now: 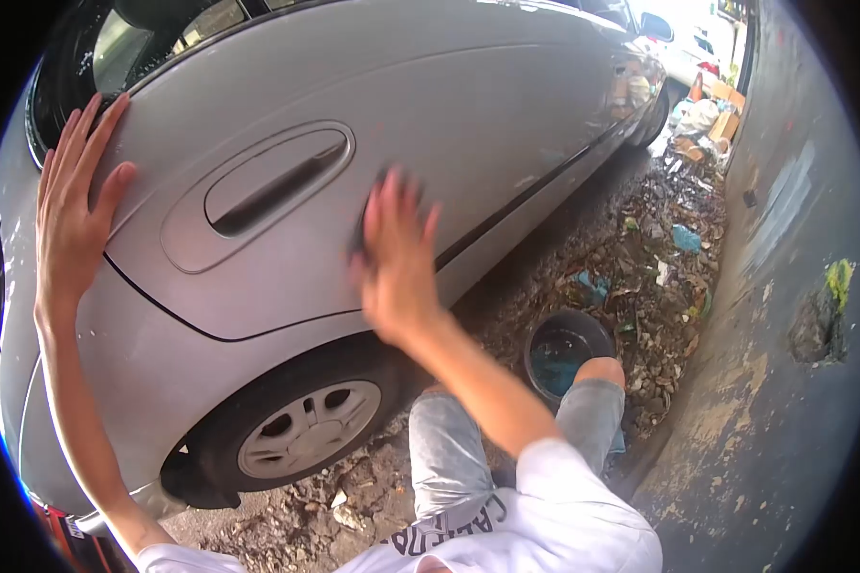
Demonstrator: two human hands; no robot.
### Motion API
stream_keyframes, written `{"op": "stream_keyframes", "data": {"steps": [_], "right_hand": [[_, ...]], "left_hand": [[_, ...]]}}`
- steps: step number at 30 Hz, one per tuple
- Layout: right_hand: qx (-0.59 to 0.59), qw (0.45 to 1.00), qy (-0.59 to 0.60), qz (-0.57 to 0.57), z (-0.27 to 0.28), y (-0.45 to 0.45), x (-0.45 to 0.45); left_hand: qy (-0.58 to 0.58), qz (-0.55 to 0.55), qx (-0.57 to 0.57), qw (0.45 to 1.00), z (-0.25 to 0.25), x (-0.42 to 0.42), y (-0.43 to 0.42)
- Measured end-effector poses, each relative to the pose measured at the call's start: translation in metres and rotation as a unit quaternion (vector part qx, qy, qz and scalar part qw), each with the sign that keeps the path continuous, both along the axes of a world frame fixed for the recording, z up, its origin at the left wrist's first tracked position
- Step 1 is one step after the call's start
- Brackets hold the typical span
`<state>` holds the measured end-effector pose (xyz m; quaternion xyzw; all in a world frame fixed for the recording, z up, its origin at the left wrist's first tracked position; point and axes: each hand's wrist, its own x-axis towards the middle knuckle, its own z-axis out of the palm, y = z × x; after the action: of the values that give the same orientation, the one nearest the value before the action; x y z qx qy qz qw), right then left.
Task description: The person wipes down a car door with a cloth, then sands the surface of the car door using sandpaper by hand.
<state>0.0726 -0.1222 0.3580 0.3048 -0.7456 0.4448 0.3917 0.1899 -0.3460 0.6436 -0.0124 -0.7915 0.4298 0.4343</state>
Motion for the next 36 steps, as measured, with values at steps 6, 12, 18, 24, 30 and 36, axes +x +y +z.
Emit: {"op": "stream_keyframes", "data": {"steps": [6,12,18,24,30,36], "right_hand": [[0.009,0.997,0.074,-0.017,0.096,0.014,-0.065],[-0.032,0.997,-0.017,0.070,-0.039,-0.009,0.019],[0.006,0.999,0.035,-0.022,0.081,0.020,-0.053],[0.104,0.989,0.098,0.028,0.094,0.030,-0.054],[-0.134,0.963,-0.189,-0.138,0.122,0.096,-0.212],[-0.048,0.994,0.089,-0.041,0.138,0.018,-0.101]], "left_hand": [[-0.011,-0.033,0.031,0.999,-0.003,0.004,0.006],[0.005,-0.053,0.023,0.998,-0.006,0.003,0.005],[0.014,-0.069,0.040,0.997,-0.006,0.002,0.012],[0.021,-0.075,0.032,0.996,-0.009,-0.001,0.010],[0.014,0.003,0.048,0.999,-0.009,-0.002,0.012],[0.017,-0.078,0.052,0.995,-0.010,-0.005,0.013]]}}
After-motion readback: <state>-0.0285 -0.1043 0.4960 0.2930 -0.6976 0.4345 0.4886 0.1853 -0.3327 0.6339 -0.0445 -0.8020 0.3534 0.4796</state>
